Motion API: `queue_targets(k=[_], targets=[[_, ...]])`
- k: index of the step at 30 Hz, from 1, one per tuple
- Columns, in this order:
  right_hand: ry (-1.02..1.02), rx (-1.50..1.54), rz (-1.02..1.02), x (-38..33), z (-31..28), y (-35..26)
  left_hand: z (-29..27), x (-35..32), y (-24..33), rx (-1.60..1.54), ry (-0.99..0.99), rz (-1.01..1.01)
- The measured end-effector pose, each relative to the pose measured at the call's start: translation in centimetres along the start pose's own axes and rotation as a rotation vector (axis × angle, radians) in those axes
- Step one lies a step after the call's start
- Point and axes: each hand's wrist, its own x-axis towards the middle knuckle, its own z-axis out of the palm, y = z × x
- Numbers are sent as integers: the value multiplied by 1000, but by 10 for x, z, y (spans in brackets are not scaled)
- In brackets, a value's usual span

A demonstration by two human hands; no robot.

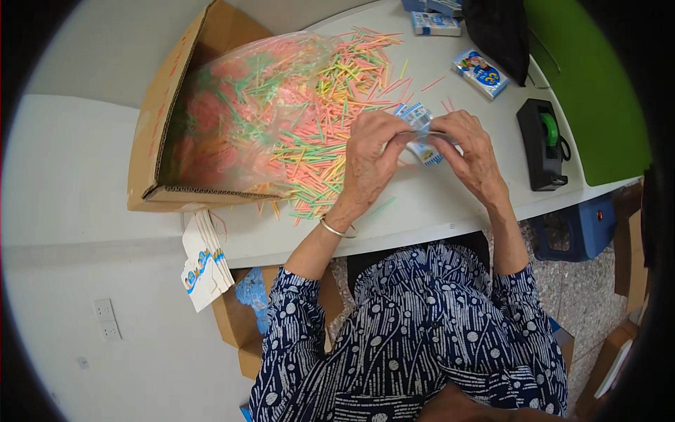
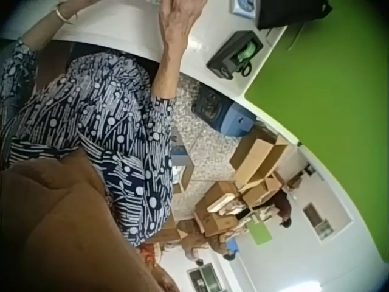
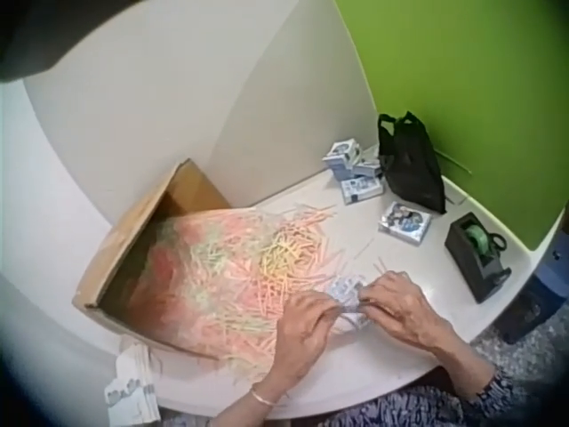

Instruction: Packaging colorful plastic sticks into small blue packets at a workspace.

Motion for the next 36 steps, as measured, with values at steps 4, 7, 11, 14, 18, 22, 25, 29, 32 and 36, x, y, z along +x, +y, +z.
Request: queue_targets(k=[4,7,11,14,18,22,25,29,32,36], targets=[[-18,106,91,-10,10,-3,-4,-23,5,-28,19,-126],[-171,150,112,-14,20,-8,-17,-41,-4,73,-43,-166],[-215,187,67,-21,38,-14,-34,-54,-7,132,-75,-193],[-219,212,80,-21,44,-13,-56,-53,-20,104,-181,-149],[-204,314,367,-23,33,-3,-97,-37,-44,554,-317,3],[-139,405,488,-16,26,-3,-105,-35,-60,937,-505,219],[-109,405,487,-17,29,-2,-93,-29,-68,912,-488,257],[-87,437,510,-18,28,-3,-75,-24,-77,975,-548,251],[-86,427,538,-16,27,-2,-65,-25,-87,1088,-512,383],[-39,448,586,-16,28,1,-62,-20,-89,1036,-497,290]])
